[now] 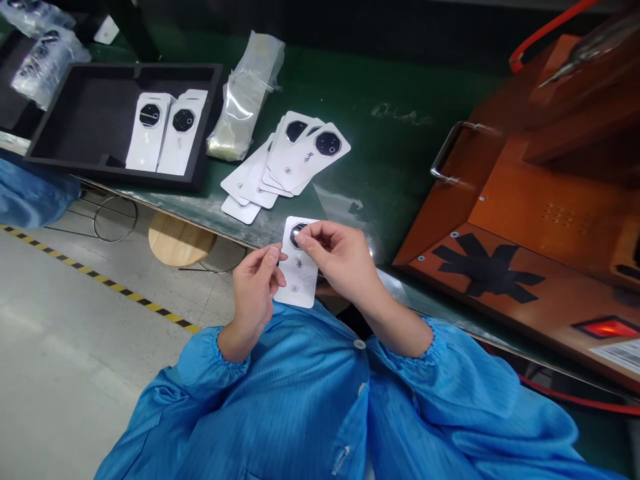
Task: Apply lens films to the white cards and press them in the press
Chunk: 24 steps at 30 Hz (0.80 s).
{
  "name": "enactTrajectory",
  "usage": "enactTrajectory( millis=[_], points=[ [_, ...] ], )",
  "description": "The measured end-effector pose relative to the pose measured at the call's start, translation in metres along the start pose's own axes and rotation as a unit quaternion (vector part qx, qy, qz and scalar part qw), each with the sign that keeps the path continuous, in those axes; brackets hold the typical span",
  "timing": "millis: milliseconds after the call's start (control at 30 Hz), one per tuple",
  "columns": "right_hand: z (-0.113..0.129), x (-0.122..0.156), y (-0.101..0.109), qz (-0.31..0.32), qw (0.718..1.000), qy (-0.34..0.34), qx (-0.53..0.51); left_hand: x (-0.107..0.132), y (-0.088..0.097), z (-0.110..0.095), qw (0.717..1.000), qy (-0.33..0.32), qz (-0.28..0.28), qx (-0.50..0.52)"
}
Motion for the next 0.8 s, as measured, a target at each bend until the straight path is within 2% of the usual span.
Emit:
enactTrajectory(
  millis=[100, 200, 233, 267, 300, 400, 467, 600, 700, 800],
  points=[
    [0.009, -0.003, 0.016, -0.037, 0.998, 0.012, 0.052, 0.000, 0.010, -0.005, 0.997, -0.029, 0.040, -0.063],
    [0.017, -0.013, 0.041, -0.067, 0.986, 0.003, 0.151, -0.002, 0.039, -0.021, 0.975, -0.138, 0.016, -0.174],
    [0.017, -0.018, 0.047, -0.060, 0.982, -0.013, 0.179, -0.002, 0.047, -0.021, 0.968, -0.150, 0.017, -0.202],
    [0.014, -0.023, 0.051, -0.044, 0.979, -0.033, 0.196, -0.002, 0.051, -0.015, 0.966, -0.133, 0.034, -0.218],
    [0.010, -0.027, 0.053, -0.025, 0.977, -0.054, 0.203, -0.001, 0.052, -0.004, 0.970, -0.089, 0.067, -0.217],
    [0.000, -0.033, 0.050, 0.020, 0.975, -0.093, 0.199, 0.012, 0.040, 0.036, 0.969, 0.082, 0.170, -0.159],
    [-0.002, -0.032, 0.044, 0.042, 0.974, -0.097, 0.202, 0.020, 0.030, 0.049, 0.964, 0.141, 0.186, -0.129],
    [-0.001, -0.028, 0.032, 0.064, 0.959, -0.097, 0.259, 0.023, 0.020, 0.051, 0.964, 0.157, 0.177, -0.121],
    [0.000, -0.030, 0.031, 0.056, 0.949, -0.100, 0.294, 0.021, 0.021, 0.049, 0.965, 0.153, 0.176, -0.121],
    [0.000, -0.033, 0.032, 0.050, 0.951, -0.095, 0.291, 0.021, 0.022, 0.048, 0.966, 0.154, 0.170, -0.117]
  ],
)
Point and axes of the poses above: each hand's wrist, its own x-axis away from the middle knuckle, its own y-axis out of the back of the hand, z = x × y, the point moved 8 cm from there along -x, towards the middle knuckle, and after that the axes turned 11 degrees about -y, right-handed, at the moved point
